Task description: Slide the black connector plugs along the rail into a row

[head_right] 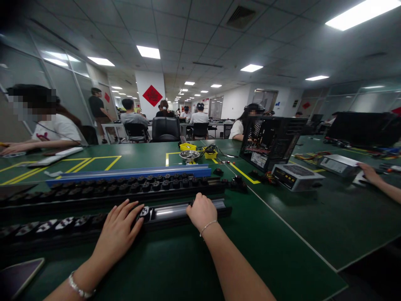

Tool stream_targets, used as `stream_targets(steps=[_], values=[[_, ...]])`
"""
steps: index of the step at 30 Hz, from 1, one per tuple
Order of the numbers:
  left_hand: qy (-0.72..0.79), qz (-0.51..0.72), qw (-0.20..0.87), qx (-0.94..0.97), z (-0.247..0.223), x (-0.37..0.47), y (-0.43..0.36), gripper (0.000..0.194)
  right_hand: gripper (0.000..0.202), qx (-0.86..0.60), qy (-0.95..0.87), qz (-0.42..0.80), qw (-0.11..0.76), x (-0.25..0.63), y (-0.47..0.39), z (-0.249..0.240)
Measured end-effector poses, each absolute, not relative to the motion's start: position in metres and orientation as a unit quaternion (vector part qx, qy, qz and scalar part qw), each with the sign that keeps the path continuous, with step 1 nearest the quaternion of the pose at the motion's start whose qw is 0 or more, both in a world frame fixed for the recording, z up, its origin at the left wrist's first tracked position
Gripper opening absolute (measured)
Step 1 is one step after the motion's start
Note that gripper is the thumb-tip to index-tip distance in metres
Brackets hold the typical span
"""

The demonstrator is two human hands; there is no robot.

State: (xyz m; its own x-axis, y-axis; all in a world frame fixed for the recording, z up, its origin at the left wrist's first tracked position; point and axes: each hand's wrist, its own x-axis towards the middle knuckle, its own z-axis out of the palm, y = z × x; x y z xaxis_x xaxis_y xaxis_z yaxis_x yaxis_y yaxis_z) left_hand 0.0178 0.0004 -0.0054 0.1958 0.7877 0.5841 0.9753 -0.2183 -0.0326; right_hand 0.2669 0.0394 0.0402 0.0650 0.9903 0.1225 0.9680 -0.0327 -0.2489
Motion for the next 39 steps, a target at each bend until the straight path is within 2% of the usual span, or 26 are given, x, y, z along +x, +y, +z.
stream_targets(steps=[11, 22, 39], values=[[-0.59, -0.235, 0.207, -0.745, -0.006, 0.018, 0.0, 0.039, 0.03, -0.74, -0.662, 0.003, 0.116, 0.27, 0.034, 0.04], [-0.589, -0.243, 0.209, -0.742, -0.006, 0.018, 0.001, 0.038, 0.019, -0.709, -0.663, -0.028, 0.239, 0.278, 0.031, 0.022], [-0.59, -0.242, 0.208, -0.742, -0.01, 0.015, 0.002, 0.039, 0.013, -0.728, -0.643, -0.01, 0.238, 0.289, 0.037, 0.024]])
